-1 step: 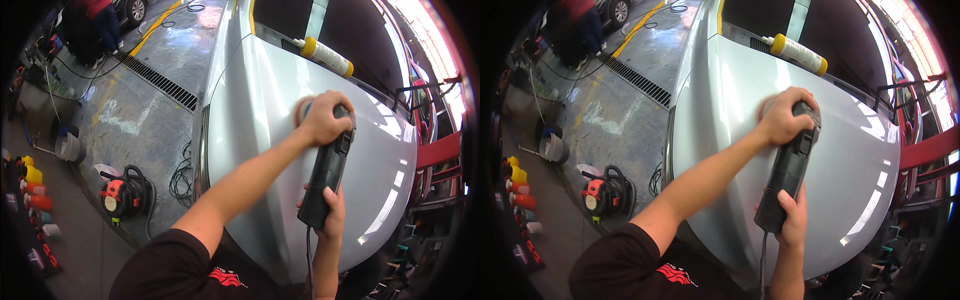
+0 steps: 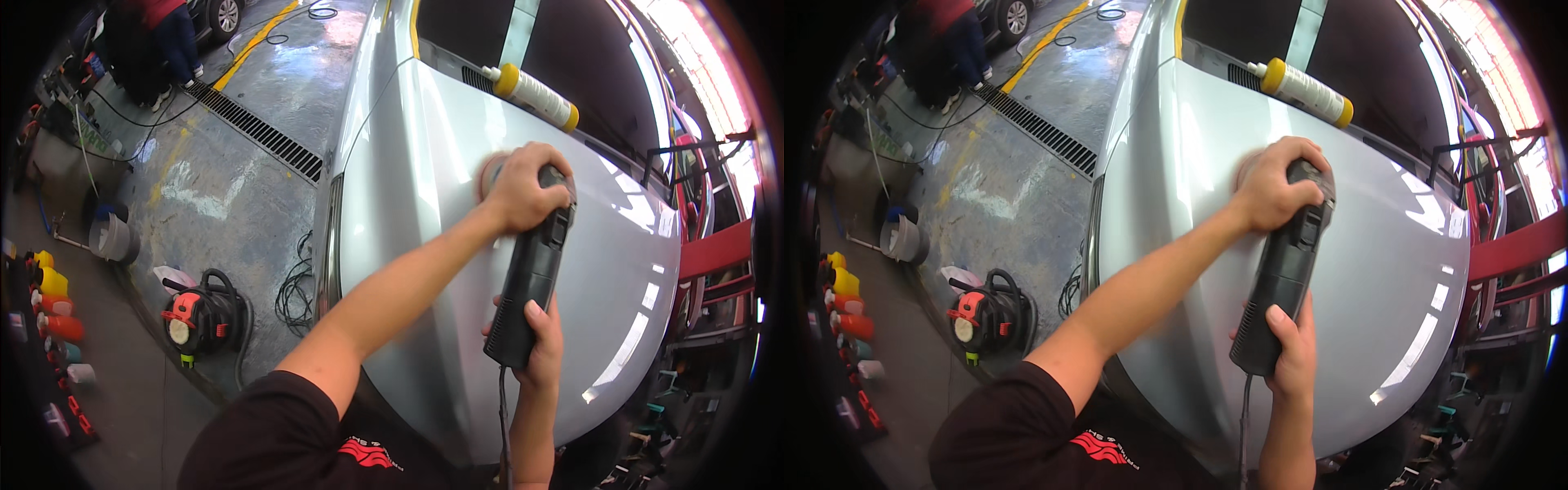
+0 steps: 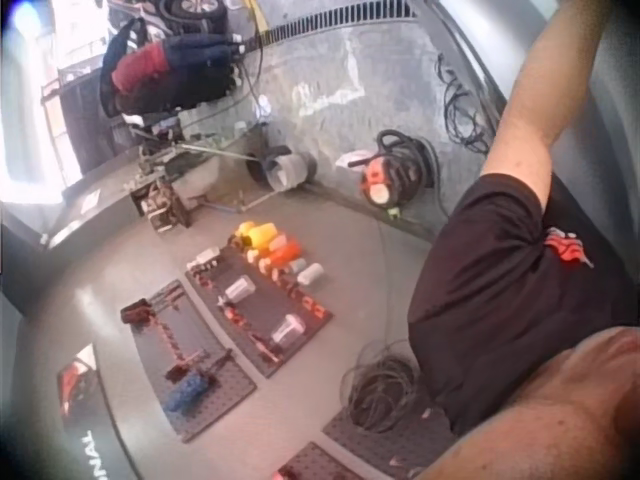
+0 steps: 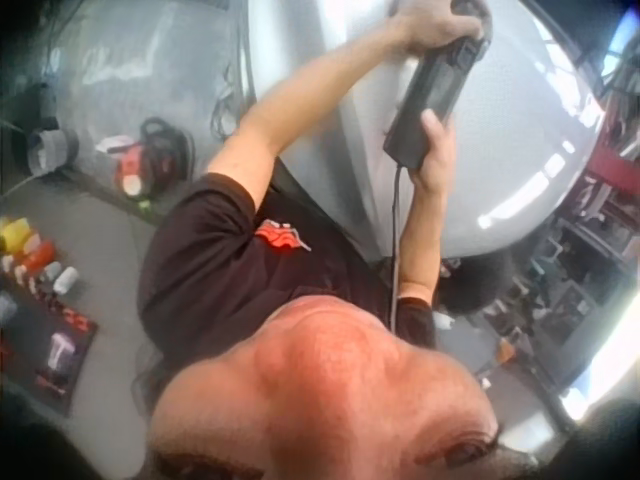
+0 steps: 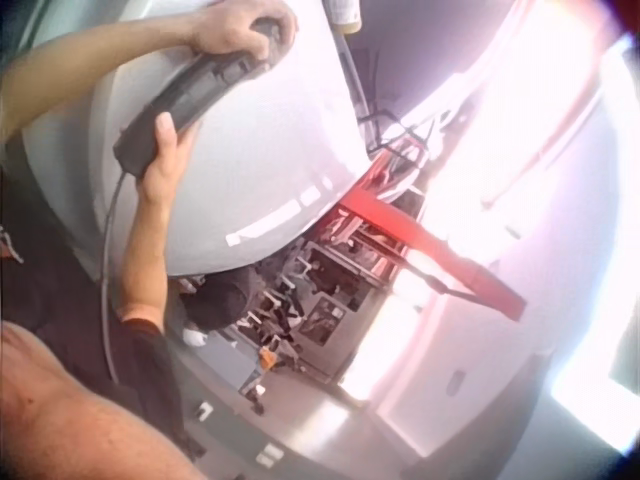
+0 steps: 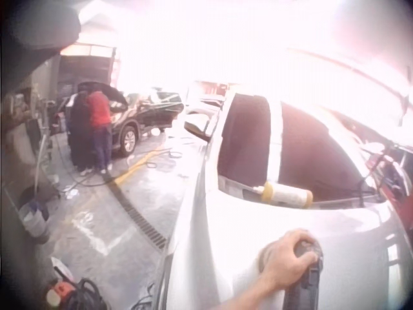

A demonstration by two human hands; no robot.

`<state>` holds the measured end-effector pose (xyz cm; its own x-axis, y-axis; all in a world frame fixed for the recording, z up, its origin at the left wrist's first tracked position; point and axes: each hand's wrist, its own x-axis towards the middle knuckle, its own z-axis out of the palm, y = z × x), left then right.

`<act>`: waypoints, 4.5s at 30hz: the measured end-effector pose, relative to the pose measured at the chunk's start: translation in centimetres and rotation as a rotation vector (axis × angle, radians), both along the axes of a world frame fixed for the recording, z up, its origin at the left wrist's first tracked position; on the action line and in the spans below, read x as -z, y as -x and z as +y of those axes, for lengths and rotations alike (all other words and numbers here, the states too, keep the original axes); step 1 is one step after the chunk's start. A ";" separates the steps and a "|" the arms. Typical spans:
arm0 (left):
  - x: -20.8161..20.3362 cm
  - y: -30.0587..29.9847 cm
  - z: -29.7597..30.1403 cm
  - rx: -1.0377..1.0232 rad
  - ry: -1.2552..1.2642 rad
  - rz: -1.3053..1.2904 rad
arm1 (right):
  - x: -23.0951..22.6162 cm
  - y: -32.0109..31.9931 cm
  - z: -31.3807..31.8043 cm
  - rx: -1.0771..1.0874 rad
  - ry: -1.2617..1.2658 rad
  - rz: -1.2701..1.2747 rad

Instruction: The person uses a handheld electric polisher with a foam pad to polish the hood of a silver car. They apply polishing compound from a yellow bottle and move the polisher in overlapping passes across the hood surface.

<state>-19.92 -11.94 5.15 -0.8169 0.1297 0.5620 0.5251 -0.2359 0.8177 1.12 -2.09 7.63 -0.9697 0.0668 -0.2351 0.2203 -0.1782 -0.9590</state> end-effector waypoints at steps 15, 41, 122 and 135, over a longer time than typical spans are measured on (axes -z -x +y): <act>-2.7 14.4 -6.4 -0.012 -0.201 -0.061 | -2.4 15.3 -3.0 -0.274 0.058 0.161; -0.2 15.6 -6.2 -0.095 -0.103 0.149 | -1.6 13.8 -2.4 -0.210 0.063 0.138; 2.5 -6.1 7.7 -0.046 -0.060 0.032 | 2.9 -6.0 3.4 0.111 -0.009 0.075; 1.5 2.4 -2.4 -0.235 -0.158 0.033 | 0.2 4.2 -2.2 -0.111 -0.039 0.039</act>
<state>-22.33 -14.35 3.70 -0.7950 -0.1526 0.5871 0.6064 -0.2272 0.7620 -3.09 -4.30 7.41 -0.9800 -0.0327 -0.1962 0.1987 -0.1171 -0.9730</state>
